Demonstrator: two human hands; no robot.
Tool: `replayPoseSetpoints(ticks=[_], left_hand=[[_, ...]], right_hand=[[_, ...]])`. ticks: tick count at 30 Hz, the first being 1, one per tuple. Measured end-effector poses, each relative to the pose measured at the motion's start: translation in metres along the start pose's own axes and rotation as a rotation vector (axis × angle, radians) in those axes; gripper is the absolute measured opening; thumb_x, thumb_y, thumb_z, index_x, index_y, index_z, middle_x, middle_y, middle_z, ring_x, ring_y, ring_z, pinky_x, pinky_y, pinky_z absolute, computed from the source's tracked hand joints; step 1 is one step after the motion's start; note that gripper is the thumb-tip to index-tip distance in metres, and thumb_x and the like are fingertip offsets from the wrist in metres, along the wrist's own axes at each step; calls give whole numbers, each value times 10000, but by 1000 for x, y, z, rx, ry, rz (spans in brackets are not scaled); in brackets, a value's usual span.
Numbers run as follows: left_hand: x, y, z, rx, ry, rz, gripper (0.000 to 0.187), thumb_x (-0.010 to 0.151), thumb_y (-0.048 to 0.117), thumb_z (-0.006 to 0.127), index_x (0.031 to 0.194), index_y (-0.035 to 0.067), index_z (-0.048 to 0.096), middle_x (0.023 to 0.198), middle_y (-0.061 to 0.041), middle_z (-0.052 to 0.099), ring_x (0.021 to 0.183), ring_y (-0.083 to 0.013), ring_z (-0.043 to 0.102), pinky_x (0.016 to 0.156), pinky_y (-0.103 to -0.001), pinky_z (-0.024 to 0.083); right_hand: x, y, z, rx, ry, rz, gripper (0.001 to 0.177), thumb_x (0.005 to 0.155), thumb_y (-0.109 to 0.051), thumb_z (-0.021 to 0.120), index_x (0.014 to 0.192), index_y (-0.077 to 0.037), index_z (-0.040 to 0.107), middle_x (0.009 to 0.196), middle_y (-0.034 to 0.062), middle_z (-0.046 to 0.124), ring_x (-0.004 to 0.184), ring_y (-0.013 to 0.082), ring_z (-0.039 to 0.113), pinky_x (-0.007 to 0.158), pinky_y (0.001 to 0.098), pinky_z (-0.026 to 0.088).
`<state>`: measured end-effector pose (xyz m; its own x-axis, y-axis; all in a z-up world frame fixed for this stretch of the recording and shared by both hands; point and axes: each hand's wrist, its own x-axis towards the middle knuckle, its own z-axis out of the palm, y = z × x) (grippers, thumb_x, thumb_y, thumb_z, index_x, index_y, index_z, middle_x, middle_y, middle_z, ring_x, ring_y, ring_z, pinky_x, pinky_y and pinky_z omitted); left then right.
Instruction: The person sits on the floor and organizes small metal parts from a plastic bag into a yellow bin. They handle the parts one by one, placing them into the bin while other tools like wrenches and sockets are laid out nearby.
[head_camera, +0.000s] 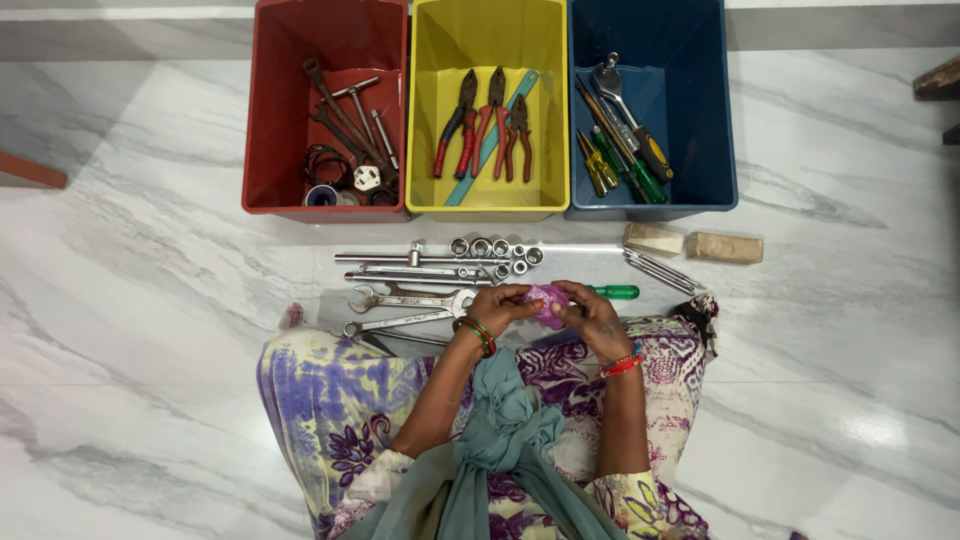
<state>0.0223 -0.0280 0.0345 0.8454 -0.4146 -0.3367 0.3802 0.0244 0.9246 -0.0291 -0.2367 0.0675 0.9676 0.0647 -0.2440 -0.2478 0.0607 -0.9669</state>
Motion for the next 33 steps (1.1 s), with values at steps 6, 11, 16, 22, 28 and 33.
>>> replayPoseSetpoints(ticks=[6,11,16,22,28,33], left_hand=[[10,13,10,-17,-39,16,455,830,135,826,1233,-44,714,1036,-99,778,923,-124,717,846,-261,558],[15,33,21,30,-24,-4,442,823,148,840,1209,-36,727,1017,-89,773,900,-116,702,821,-254,549],[26,42,31,56,-39,5,446,827,168,843,1210,-33,735,992,-85,769,866,-112,684,782,-252,536],[40,41,39,30,-60,-5,443,842,134,823,1226,-56,711,997,-92,764,857,-115,685,762,-250,538],[53,19,38,-23,-67,0,396,856,77,800,1206,-82,701,1031,-106,767,907,-126,716,813,-251,569],[65,-10,37,-45,-44,12,403,847,60,808,1203,-91,695,1044,-126,771,904,-135,718,814,-262,577]], right_hand=[[9,2,-15,-9,-13,-36,470,929,-156,731,1349,22,616,1258,114,687,1062,170,656,918,299,545],[11,-10,-25,-6,19,-5,474,925,-163,716,1352,10,605,1233,116,706,1028,174,680,892,318,574],[15,-22,-37,-39,38,-3,476,928,-179,713,1354,12,617,1221,125,715,1029,181,689,895,325,584],[21,-24,-48,-23,40,17,486,932,-207,705,1359,7,613,1233,128,711,1074,191,677,914,340,572],[30,-11,-53,-6,47,69,478,926,-203,712,1350,1,625,1236,132,714,1096,201,672,934,343,569],[37,2,-57,-4,36,99,463,924,-189,717,1338,2,635,1236,136,718,1114,202,673,949,343,568]])
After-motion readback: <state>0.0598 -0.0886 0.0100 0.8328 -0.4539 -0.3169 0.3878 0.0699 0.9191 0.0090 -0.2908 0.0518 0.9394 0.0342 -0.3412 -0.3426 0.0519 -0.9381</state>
